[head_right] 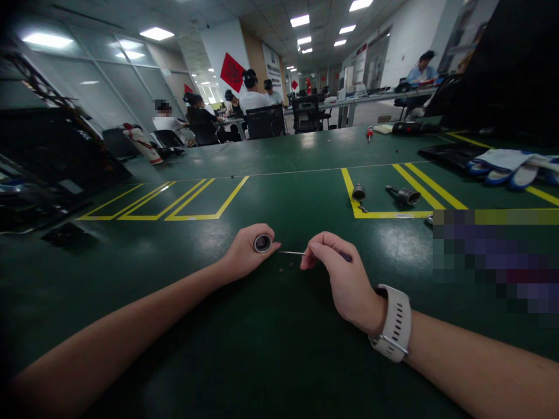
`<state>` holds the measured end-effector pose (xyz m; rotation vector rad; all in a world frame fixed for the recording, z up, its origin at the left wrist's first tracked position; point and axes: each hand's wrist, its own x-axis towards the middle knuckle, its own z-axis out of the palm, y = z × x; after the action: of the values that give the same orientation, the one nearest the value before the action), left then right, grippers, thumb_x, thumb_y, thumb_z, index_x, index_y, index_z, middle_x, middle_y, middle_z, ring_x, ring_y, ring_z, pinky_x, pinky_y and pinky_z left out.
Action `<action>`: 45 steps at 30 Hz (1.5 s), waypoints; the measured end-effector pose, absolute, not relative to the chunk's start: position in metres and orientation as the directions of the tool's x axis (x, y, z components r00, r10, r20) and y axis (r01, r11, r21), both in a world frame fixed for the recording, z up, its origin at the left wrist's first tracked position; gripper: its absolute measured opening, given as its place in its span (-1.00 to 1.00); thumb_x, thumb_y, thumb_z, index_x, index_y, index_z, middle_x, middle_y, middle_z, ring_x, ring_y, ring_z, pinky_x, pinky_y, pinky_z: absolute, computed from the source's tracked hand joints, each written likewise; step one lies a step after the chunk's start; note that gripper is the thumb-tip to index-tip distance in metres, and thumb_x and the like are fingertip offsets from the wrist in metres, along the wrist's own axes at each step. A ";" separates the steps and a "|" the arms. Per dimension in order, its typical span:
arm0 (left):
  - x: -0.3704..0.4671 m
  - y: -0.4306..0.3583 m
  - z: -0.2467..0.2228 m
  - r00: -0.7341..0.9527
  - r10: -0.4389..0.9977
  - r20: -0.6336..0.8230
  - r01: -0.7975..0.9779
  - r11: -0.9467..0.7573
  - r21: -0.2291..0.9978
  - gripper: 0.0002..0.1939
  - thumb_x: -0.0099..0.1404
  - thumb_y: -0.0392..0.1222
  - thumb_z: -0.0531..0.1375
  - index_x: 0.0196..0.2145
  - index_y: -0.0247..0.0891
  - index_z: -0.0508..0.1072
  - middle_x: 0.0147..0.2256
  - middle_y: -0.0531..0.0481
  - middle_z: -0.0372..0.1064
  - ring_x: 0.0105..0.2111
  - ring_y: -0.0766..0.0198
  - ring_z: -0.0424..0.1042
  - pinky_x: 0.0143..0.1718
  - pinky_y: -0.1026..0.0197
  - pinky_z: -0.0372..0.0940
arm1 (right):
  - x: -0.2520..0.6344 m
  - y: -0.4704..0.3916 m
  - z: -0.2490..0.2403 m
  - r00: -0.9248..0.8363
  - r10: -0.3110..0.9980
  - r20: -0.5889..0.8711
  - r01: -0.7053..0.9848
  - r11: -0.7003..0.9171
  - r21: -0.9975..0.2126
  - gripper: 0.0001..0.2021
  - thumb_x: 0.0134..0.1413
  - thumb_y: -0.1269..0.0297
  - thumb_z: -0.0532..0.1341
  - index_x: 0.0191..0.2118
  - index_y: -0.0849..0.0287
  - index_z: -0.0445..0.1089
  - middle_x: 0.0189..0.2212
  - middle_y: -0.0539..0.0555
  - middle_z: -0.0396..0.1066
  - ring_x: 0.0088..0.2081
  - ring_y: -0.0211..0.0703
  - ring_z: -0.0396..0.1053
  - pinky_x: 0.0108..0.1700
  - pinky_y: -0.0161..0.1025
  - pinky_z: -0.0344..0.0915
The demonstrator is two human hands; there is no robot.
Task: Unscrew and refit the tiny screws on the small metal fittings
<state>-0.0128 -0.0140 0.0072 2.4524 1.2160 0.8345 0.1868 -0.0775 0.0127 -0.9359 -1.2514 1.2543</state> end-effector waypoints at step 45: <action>-0.011 -0.016 0.009 0.524 0.753 0.398 0.578 -0.657 0.484 -0.82 0.15 -0.19 0.17 -0.53 -0.28 0.26 -0.54 0.10 0.23 -0.52 0.39 0.22 -0.48 0.32 0.12 | 0.182 -0.091 0.022 -0.397 0.871 0.288 0.265 0.409 -0.873 -0.88 0.17 0.30 0.09 -0.21 0.10 0.35 -0.23 0.08 0.40 -0.19 -0.10 0.36 -0.13 -0.09 0.31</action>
<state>-0.0107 -0.0160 0.0088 2.4749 1.1127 0.8565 0.1818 -0.0915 0.0224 -0.9721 -1.8817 0.9780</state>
